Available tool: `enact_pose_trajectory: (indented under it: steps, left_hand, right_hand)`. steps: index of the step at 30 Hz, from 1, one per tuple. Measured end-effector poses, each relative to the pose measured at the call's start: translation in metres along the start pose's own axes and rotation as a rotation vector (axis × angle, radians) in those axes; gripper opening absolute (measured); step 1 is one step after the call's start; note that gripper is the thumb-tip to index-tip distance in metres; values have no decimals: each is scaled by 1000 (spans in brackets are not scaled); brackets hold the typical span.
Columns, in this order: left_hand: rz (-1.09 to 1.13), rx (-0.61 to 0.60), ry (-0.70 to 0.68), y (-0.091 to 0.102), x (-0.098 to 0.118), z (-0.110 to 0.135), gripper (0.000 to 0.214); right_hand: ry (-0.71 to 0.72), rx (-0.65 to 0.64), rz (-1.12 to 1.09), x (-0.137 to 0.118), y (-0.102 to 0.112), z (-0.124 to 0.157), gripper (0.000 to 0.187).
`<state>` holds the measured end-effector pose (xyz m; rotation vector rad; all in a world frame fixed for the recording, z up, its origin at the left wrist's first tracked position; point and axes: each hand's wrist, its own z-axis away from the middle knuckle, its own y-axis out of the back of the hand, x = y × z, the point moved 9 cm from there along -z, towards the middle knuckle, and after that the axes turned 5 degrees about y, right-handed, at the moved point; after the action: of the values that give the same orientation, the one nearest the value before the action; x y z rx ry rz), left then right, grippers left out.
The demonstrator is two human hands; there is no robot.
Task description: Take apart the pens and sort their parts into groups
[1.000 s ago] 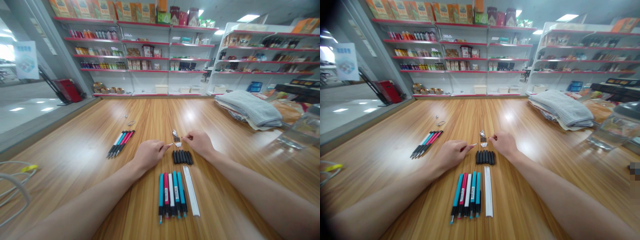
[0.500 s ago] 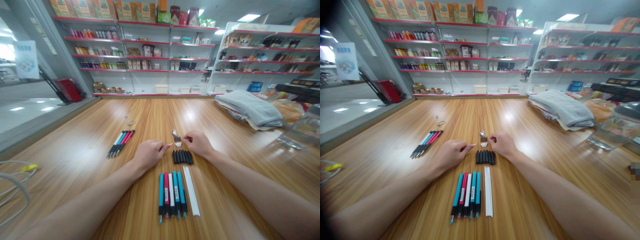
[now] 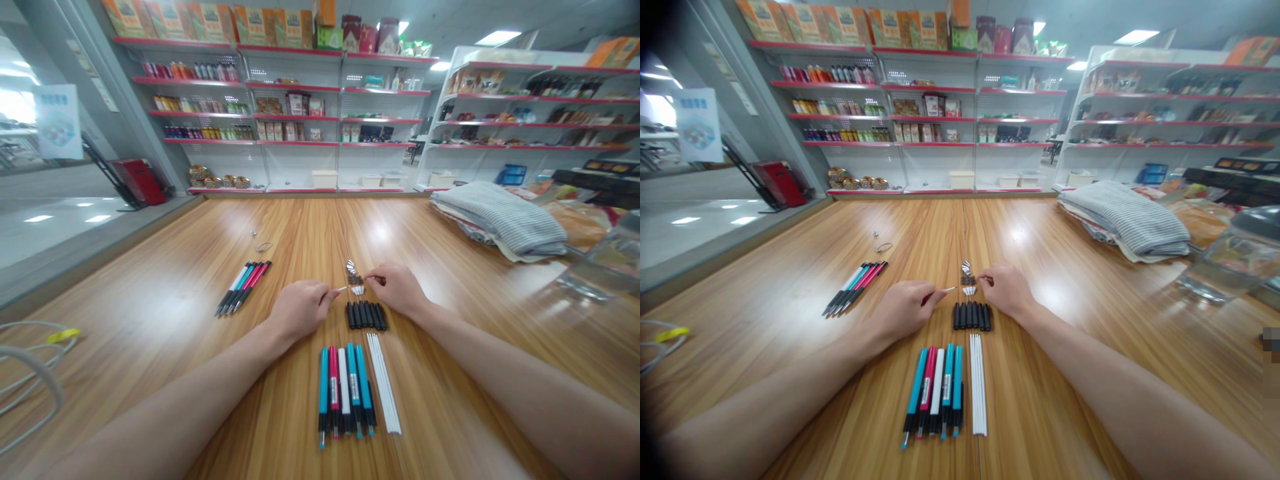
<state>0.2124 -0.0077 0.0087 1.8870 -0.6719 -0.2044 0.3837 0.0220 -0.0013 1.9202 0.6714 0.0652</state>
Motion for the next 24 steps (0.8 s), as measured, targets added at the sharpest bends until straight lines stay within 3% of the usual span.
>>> enact_pose_trajectory:
  steps: [4, 7, 10, 13, 19, 24]
  left_hand:
    - [-4, 0, -18, 0, 2, 1, 36]
    - [-7, -13, -52, -1, 6, 2, 34]
    - [1, -33, -99, -3, 11, 3, 33]
    - [7, -41, -123, -3, 14, 4, 33]
    - [7, 10, -78, 2, 10, 3, 33]
    - [32, 43, -111, 7, 14, 3, 33]
  right_hand:
    - [162, 127, -93, -26, 18, 2, 20]
    - [395, 108, -191, -57, 20, 6, 22]
    - [509, 90, -247, -72, 18, 10, 16]
    - [501, 113, -276, -69, 17, 9, 10]
    - [308, 213, -275, -34, 28, 2, 9]
    - [383, 194, -184, -44, 37, 5, 9]
